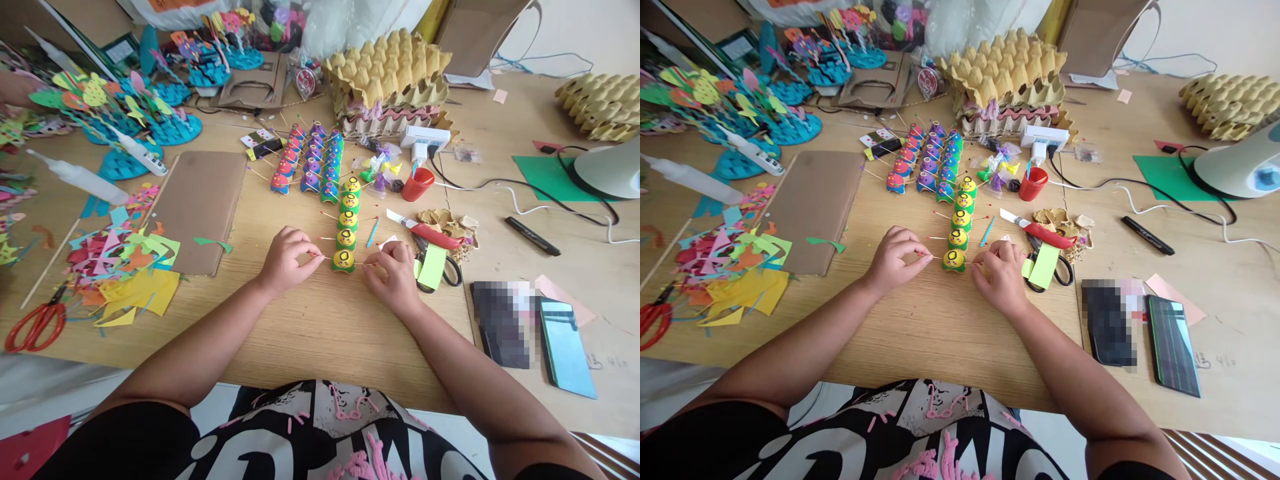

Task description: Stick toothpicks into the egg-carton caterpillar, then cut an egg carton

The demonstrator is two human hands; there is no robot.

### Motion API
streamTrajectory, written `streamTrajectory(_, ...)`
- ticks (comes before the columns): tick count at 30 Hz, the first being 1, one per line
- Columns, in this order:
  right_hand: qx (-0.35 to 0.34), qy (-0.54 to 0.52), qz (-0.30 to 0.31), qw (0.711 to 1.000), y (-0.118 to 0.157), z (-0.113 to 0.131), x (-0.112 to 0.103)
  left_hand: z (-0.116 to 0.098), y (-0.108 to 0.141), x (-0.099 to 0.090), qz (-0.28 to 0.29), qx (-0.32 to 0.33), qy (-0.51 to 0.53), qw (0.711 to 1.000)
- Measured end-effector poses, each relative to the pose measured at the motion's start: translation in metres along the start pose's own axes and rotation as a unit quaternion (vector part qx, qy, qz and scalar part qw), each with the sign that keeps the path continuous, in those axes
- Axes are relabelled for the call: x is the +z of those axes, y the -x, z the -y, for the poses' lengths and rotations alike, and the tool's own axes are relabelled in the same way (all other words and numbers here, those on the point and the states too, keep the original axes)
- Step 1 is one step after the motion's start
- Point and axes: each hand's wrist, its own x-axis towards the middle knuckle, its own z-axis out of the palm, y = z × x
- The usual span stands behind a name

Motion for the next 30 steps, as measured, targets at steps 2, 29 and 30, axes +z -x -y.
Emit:
streamTrajectory(2,-0.002,-0.001,0.000,1.000,0.000,0.000,0.000,0.000,0.000,0.000,0.000,-0.002,0.001,1.000)
streamTrajectory(29,-0.022,-0.002,-0.034,0.999,0.001,0.007,-0.006,-0.010,0.000,-0.006,-0.072,-0.069,0.018,0.995)
streamTrajectory(30,-0.026,-0.001,-0.036,0.999,0.001,0.007,-0.006,-0.009,0.000,-0.005,-0.080,-0.080,0.017,0.993)
